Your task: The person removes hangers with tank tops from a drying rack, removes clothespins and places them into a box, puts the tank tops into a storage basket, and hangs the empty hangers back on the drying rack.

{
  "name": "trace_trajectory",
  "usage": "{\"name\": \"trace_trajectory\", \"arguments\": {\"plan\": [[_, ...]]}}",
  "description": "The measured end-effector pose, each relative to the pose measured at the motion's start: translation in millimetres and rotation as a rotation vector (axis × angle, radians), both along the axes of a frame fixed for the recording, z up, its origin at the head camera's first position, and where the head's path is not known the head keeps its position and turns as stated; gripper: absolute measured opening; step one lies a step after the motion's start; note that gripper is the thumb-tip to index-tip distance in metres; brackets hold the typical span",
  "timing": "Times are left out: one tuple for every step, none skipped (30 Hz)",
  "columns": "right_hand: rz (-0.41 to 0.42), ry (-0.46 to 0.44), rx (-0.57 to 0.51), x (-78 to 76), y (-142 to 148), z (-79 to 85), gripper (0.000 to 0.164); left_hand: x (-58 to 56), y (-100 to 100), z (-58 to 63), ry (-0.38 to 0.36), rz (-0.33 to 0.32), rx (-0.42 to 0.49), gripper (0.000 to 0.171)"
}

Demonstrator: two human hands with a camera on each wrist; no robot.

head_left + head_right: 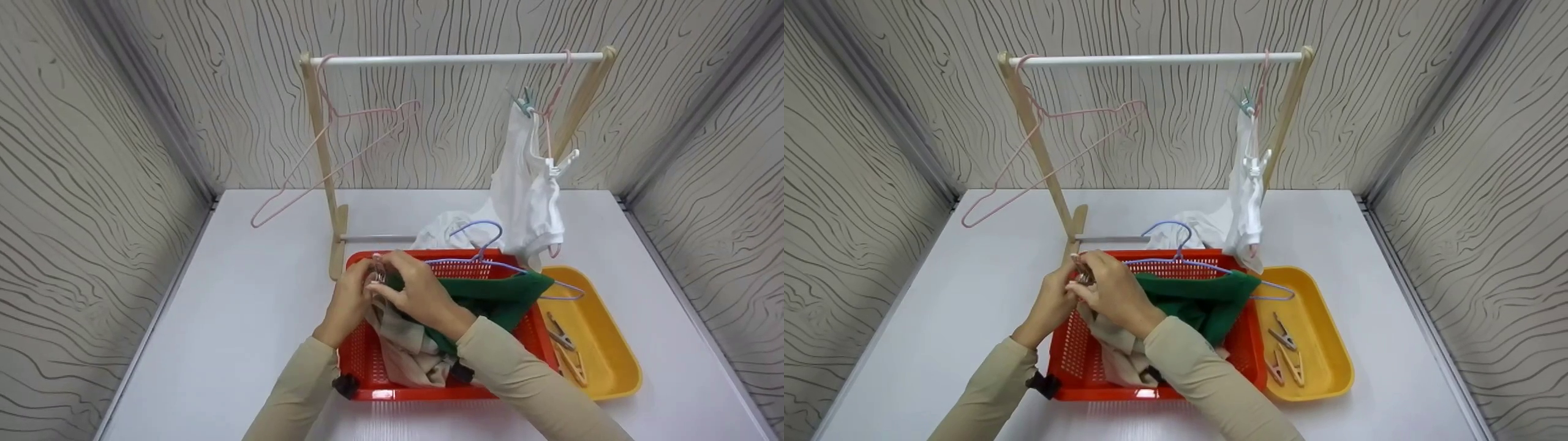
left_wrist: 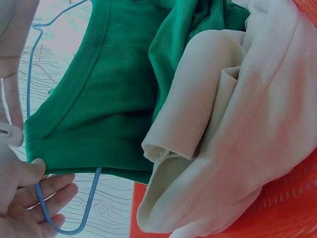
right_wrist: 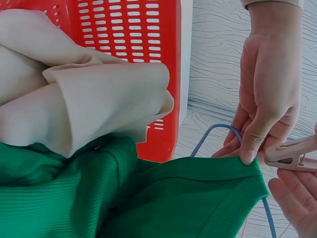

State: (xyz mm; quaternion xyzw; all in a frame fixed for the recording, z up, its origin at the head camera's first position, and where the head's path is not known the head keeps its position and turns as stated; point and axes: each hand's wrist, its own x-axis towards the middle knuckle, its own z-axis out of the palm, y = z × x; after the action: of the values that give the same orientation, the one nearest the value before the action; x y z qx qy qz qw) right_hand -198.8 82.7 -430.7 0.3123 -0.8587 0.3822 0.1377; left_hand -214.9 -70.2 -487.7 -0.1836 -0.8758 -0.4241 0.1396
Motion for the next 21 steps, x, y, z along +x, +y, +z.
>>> {"name": "trace_trajectory", "arguments": {"plan": [[0.003,-0.008,-0.002,1.0,0.7,-0.5,0.036,0.0,0.1,0.2,0.002,0.002,-0.004,0.021],[0.008,-0.013,-0.003,1.7,1.5,-1.4,0.035,-0.1,0.1,0.5,0.003,0.002,-0.009,0.02],[0.016,-0.015,-0.003,2.3,2.2,-2.2,0.035,0.0,0.2,1.1,0.001,0.003,-0.011,0.02],[0.022,-0.02,-0.002,3.0,3.0,-2.8,0.035,0.1,0.2,1.6,-0.004,0.006,-0.011,0.019],[0.028,-0.02,-0.001,3.6,3.7,-3.5,0.035,-0.1,0.2,1.5,-0.001,0.007,-0.017,0.019],[0.033,-0.02,-0.001,4.0,4.4,-4.0,0.035,-0.1,0.2,1.8,0.001,0.01,-0.02,0.018],[0.039,-0.018,0.001,4.4,5.0,-4.3,0.035,-0.4,0.1,1.9,0.004,0.014,-0.023,0.017],[0.044,-0.018,0.001,4.7,5.9,-4.5,0.036,-0.6,-0.1,1.8,0.006,0.016,-0.026,0.017],[0.049,-0.021,0.002,5.2,6.8,-4.5,0.036,-0.7,-0.2,1.8,0.006,0.019,-0.026,0.016],[0.05,-0.028,-0.001,5.9,7.9,-4.2,0.037,-0.9,-0.2,1.6,0.012,0.021,-0.027,0.015],[0.053,-0.033,-0.002,6.5,9.2,-4.0,0.036,-1.0,-0.2,1.4,0.02,0.022,-0.029,0.014],[0.054,-0.041,-0.002,7.2,10.8,-3.5,0.036,-0.9,-0.3,1.5,0.022,0.024,-0.025,0.014],[0.055,-0.049,-0.004,7.9,12.5,-2.9,0.036,-0.8,-0.3,1.2,0.023,0.026,-0.026,0.014],[0.055,-0.054,-0.006,8.4,14.4,-2.4,0.035,-0.7,-0.4,1.3,0.026,0.027,-0.024,0.014],[0.056,-0.059,-0.007,9.0,16.5,-1.8,0.035,-0.5,-0.4,1.5,0.027,0.028,-0.022,0.014],[0.055,-0.062,-0.008,9.5,18.6,-1.4,0.035,-0.3,-0.4,1.7,0.026,0.029,-0.019,0.014],[0.054,-0.066,-0.008,9.9,20.8,-1.1,0.035,-0.1,-0.6,1.8,0.023,0.031,-0.018,0.014],[0.051,-0.067,-0.005,10.4,23.0,-1.1,0.035,0.2,-0.8,2.0,0.017,0.033,-0.016,0.014],[0.048,-0.067,-0.002,10.8,25.2,-1.2,0.035,0.7,-1.0,2.3,0.009,0.034,-0.014,0.015],[0.047,-0.068,0.001,11.4,27.4,-1.5,0.036,1.1,-1.3,2.6,0.001,0.035,-0.01,0.015],[0.045,-0.067,0.004,12.1,29.5,-1.7,0.036,1.4,-1.5,3.0,-0.007,0.035,-0.007,0.015]]}}
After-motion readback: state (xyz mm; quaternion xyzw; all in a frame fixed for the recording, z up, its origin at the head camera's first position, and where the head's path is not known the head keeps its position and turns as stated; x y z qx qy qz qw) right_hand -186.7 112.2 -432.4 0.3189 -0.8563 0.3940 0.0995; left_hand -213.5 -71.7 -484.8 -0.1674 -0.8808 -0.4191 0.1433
